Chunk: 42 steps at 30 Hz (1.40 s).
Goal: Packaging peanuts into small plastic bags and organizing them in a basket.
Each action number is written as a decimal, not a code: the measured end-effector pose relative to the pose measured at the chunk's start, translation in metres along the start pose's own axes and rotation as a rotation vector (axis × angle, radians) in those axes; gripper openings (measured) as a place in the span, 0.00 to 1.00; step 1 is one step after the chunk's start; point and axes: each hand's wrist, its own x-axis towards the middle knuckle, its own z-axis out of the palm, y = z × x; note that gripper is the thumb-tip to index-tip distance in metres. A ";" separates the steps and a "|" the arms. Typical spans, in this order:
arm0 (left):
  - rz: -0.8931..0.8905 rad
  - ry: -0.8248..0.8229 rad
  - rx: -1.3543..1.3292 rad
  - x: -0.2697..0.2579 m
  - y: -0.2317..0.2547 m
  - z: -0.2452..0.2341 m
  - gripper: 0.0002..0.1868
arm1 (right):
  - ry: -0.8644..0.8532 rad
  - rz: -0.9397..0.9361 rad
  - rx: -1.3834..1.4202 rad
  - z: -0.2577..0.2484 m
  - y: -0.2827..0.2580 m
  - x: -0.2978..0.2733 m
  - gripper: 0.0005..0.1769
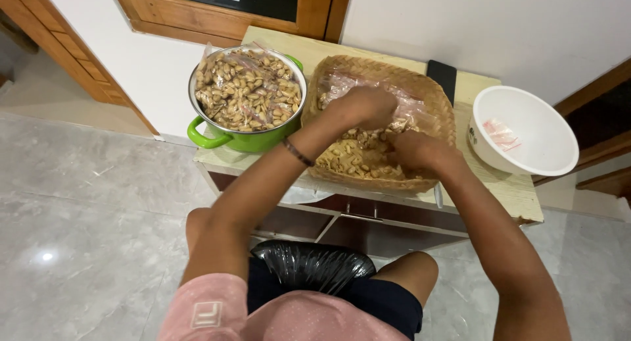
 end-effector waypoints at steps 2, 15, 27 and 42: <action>0.011 -0.045 0.058 -0.005 -0.021 0.030 0.16 | 0.010 -0.035 -0.005 0.018 0.017 0.031 0.23; 0.165 -0.143 0.064 -0.093 -0.025 0.036 0.16 | 0.091 -0.377 0.101 0.045 0.005 0.071 0.18; 0.084 -0.014 -0.032 -0.125 -0.014 0.011 0.21 | 0.137 -0.287 0.358 0.009 -0.011 -0.002 0.23; -0.875 0.466 0.060 -0.223 -0.184 -0.074 0.28 | 0.233 -0.037 0.718 0.031 0.024 -0.024 0.26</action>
